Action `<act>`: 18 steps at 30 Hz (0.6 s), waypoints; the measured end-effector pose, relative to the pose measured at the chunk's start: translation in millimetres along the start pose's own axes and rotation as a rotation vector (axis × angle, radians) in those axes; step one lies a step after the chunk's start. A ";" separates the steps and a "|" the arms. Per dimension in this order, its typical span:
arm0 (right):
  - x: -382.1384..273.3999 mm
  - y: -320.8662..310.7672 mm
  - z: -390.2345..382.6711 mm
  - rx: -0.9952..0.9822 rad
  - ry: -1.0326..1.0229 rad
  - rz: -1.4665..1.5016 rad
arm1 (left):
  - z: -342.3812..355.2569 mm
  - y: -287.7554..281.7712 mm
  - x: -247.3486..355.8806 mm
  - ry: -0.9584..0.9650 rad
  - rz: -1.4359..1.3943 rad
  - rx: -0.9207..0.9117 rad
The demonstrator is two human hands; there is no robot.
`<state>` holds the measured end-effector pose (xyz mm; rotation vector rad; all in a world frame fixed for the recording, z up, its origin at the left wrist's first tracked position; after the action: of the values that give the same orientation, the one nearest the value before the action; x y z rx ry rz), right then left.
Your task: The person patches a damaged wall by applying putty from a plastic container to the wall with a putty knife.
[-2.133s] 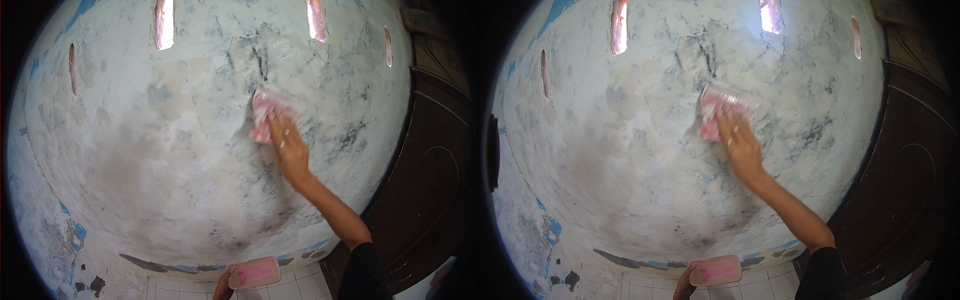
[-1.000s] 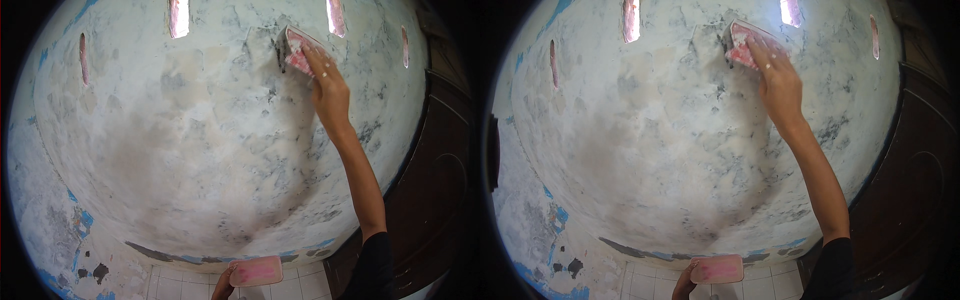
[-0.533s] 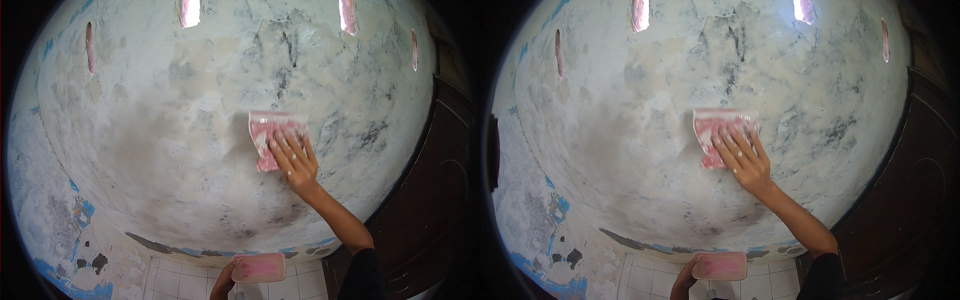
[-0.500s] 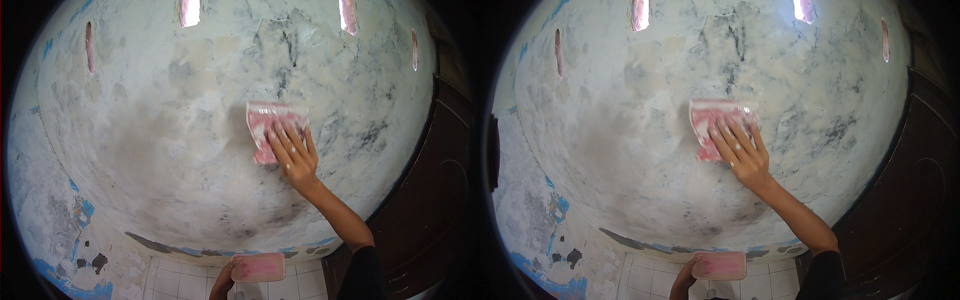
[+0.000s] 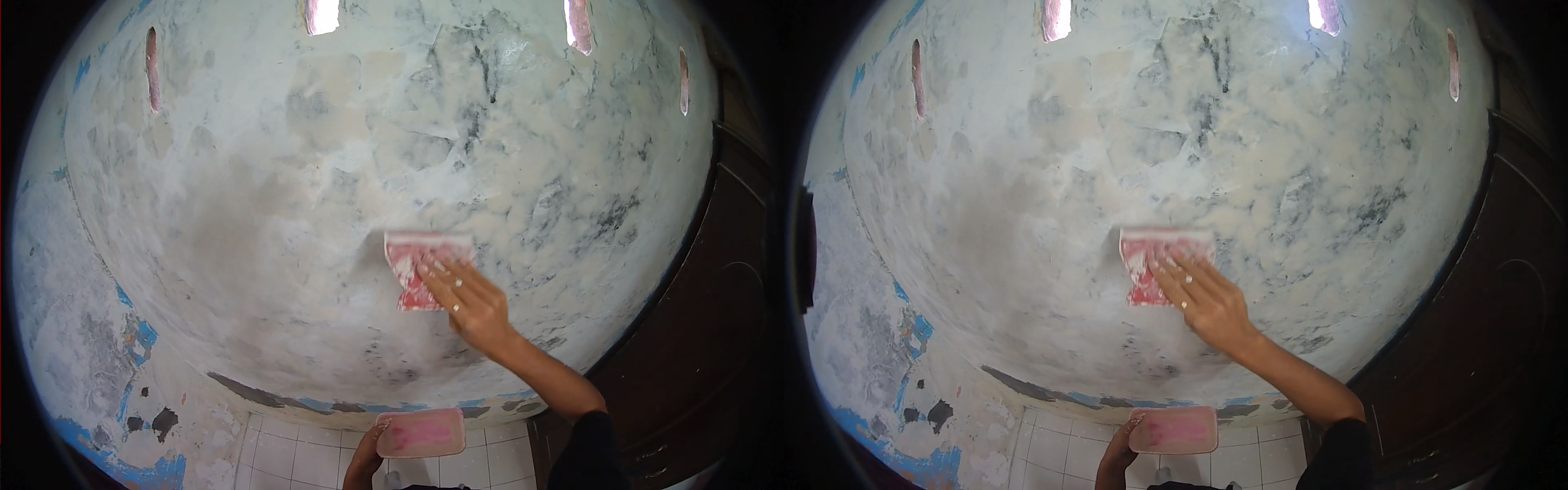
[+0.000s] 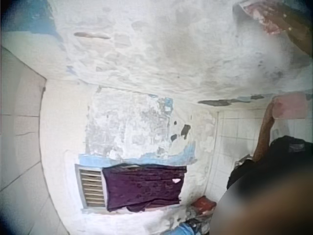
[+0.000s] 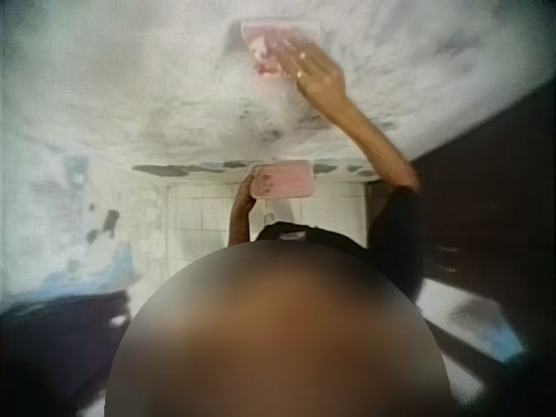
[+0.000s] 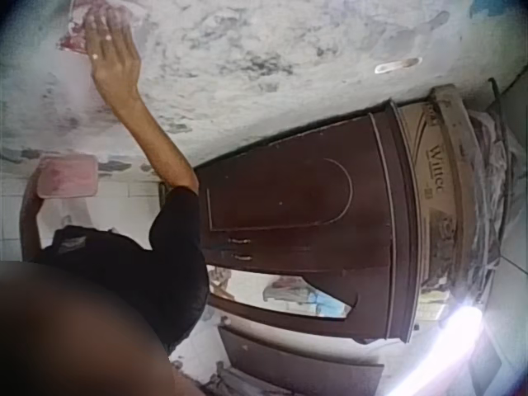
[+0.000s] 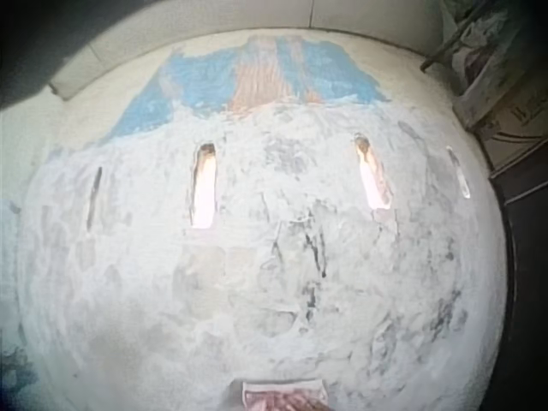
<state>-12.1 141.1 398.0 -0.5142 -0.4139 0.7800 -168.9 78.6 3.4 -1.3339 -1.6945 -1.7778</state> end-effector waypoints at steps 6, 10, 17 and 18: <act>41.9 -75.7 62.1 0.022 0.188 0.270 | -4.3 -9.3 -4.4 -0.033 -0.020 0.026; 86.4 -80.2 111.5 -0.086 0.265 0.310 | 4.5 -8.6 -4.2 -0.005 -0.041 -0.003; 99.0 -84.7 135.7 -0.014 0.304 -0.038 | 2.8 6.9 4.4 0.009 0.122 -0.036; 97.1 -86.8 138.8 -0.004 0.292 -0.082 | 2.9 5.9 1.5 -0.010 0.064 -0.027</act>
<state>24.9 200.7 575.0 -0.6009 -0.1645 0.6140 -164.0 80.4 7.5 -1.3952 -1.6195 -1.7671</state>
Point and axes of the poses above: each hand's wrist, its own z-axis towards the middle knuckle, its own y-axis out of the palm, x = y × z, the point moved 10 cm from there along z, towards the middle knuckle, and after that the axes turned 11 degrees about -x, right-handed, at the moved point
